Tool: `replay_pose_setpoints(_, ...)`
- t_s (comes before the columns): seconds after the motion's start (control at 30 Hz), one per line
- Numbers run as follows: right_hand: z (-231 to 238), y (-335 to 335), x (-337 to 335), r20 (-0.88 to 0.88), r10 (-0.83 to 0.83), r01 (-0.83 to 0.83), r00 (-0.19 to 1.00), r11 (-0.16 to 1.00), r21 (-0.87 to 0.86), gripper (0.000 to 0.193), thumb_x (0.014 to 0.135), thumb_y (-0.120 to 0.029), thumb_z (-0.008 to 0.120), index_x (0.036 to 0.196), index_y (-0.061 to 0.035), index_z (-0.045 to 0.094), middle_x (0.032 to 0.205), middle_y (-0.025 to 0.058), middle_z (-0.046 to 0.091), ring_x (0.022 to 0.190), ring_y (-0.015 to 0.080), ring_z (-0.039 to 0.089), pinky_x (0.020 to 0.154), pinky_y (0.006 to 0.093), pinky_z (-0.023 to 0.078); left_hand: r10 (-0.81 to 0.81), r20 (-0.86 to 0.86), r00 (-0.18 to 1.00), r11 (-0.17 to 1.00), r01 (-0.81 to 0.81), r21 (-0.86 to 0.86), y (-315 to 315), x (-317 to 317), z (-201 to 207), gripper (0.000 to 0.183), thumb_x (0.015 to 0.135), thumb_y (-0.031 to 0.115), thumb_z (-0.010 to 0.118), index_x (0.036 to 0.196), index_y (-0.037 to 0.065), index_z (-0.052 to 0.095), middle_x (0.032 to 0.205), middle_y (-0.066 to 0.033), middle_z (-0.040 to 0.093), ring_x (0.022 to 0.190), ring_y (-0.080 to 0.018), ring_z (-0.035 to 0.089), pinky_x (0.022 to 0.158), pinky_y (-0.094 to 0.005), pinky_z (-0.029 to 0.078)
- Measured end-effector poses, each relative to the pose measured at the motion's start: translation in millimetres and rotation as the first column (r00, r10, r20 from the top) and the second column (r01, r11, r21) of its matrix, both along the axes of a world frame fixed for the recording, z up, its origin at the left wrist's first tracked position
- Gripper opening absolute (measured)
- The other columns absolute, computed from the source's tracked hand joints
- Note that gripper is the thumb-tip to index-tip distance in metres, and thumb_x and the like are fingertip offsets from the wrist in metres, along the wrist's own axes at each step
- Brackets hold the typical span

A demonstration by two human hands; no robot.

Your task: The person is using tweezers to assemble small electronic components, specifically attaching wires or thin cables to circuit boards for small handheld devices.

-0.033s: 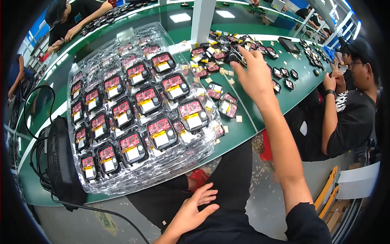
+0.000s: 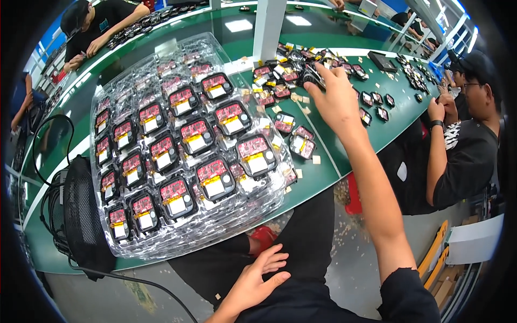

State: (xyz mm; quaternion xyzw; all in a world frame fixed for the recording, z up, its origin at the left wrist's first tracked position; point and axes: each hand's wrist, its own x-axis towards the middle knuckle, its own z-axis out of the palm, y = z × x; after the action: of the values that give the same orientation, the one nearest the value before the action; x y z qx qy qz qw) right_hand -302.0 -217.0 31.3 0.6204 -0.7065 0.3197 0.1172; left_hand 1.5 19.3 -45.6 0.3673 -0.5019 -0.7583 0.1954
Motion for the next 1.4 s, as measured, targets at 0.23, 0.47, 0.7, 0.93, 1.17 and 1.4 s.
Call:
replay_pose_setpoints(0.23, 9, 7, -11, 0.011, 0.249, -0.246, 0.968, 0.963, -0.112, 0.023, 0.082, 0.006, 0.071, 0.1, -0.0028, 0.06, 0.1, 0.0159, 0.063, 0.09, 0.038, 0.067, 0.077, 0.0447, 0.053, 0.009, -0.01, 1.0, 1.0, -0.01, -0.022, -4, 4, -6, 0.065, 0.097, 0.007, 0.072, 0.153, 0.001, 0.04, 0.14, -0.0178, 0.063, 0.125, -0.0272, 0.065, 0.108, -0.0389, 0.051)
replay_pose_setpoints(0.47, 6, 49, -6, -0.372, 0.37, -0.49, 0.852, 0.813, -0.314, 0.031, 0.062, 0.014, 0.068, 0.087, -0.0046, 0.067, 0.094, 0.0078, 0.065, 0.069, 0.0244, 0.067, 0.054, 0.034, 0.052, 0.037, -0.031, 0.999, 0.999, -0.036, 0.009, -20, 11, -12, 0.056, 0.099, 0.009, 0.07, 0.149, -0.001, 0.046, 0.139, -0.0179, 0.063, 0.124, -0.0264, 0.066, 0.105, -0.0373, 0.053)
replay_pose_setpoints(0.7, -1, 91, 5, -0.361, 0.432, -0.554, 0.827, 0.732, -0.395, 0.026, 0.059, 0.007, 0.072, 0.083, -0.0031, 0.071, 0.105, 0.012, 0.063, 0.047, 0.008, 0.04, 0.042, 0.0252, 0.03, 0.011, -0.059, 0.998, 1.0, -0.012, -0.018, -26, 8, -7, 0.053, 0.099, 0.011, 0.07, 0.146, -0.001, 0.049, 0.136, -0.0183, 0.065, 0.122, -0.0264, 0.067, 0.104, -0.0368, 0.053)
replay_pose_setpoints(0.93, 6, 148, 33, -0.169, 0.679, -0.698, 0.714, 0.673, -0.246, 0.025, 0.065, 0.002, 0.074, 0.088, -0.0084, 0.076, 0.096, 0.0108, 0.069, 0.051, 0.0075, 0.05, 0.043, 0.0221, 0.038, 0.158, -0.169, 0.973, 0.987, -0.158, 0.015, -15, 10, 2, 0.045, 0.1, 0.009, 0.067, 0.14, -0.005, 0.051, 0.133, -0.0212, 0.065, 0.12, -0.0287, 0.068, 0.102, -0.0401, 0.054)
replay_pose_setpoints(1.17, -6, 192, 60, 0.077, 0.882, -0.875, 0.466, 0.472, -0.11, 0.021, 0.073, -0.002, 0.078, 0.09, -0.0127, 0.075, 0.098, 0.0079, 0.074, 0.046, 0.0068, 0.041, 0.043, 0.0224, 0.028, 0.278, -0.518, 0.809, 0.944, -0.131, 0.304, -24, 12, 23, 0.053, 0.102, 0.005, 0.063, 0.149, -0.004, 0.041, 0.131, -0.0185, 0.06, 0.108, -0.0229, 0.068, 0.097, -0.0366, 0.055)
replay_pose_setpoints(1.4, -29, 203, 74, 0.13, 0.885, -0.886, 0.447, 0.458, -0.073, 0.023, 0.069, -0.009, 0.08, 0.091, -0.0116, 0.073, 0.099, 0.0039, 0.076, 0.049, 0.0054, 0.041, 0.045, 0.021, 0.029, 0.234, -0.385, 0.893, 0.955, -0.137, 0.263, -22, 11, 24, 0.037, 0.104, 0.001, 0.059, 0.139, -0.007, 0.054, 0.123, -0.0135, 0.066, 0.108, -0.0154, 0.067, 0.093, -0.0305, 0.055)
